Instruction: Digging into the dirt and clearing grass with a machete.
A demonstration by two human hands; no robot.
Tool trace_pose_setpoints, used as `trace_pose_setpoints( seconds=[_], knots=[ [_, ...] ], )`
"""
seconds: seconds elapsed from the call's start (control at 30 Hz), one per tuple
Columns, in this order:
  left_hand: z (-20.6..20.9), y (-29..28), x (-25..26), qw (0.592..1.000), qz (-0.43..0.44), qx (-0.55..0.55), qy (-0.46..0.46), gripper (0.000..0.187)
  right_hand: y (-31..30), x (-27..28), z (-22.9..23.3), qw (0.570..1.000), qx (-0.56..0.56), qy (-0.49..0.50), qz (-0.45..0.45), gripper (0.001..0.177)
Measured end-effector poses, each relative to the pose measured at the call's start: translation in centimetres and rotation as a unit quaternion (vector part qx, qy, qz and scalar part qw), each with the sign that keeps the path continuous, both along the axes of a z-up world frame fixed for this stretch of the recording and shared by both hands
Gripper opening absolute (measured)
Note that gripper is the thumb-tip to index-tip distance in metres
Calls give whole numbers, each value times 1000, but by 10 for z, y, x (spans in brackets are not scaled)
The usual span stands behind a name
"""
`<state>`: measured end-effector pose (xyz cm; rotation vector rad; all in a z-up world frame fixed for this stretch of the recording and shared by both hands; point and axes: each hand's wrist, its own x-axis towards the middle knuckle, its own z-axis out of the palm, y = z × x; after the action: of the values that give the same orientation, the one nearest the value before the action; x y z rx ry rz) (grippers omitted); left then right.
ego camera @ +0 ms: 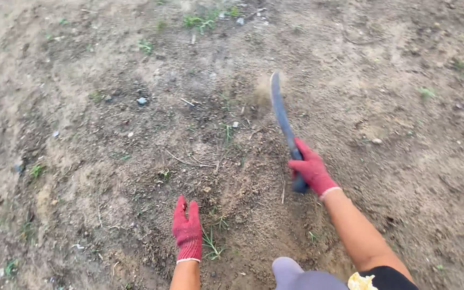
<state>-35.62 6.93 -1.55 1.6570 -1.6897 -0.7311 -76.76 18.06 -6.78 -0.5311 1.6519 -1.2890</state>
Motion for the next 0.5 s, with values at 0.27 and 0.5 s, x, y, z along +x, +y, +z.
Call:
trace_pose_setpoints(
  seconds=[0.27, 0.5],
  knots=[
    [-16, 30, -66, 968, -81, 155, 181, 52, 5, 80, 63, 990, 44, 121, 62, 78],
    [7, 108, -166, 765, -144, 529, 337, 59, 80, 143, -36, 996, -68, 28, -55, 52]
  ],
)
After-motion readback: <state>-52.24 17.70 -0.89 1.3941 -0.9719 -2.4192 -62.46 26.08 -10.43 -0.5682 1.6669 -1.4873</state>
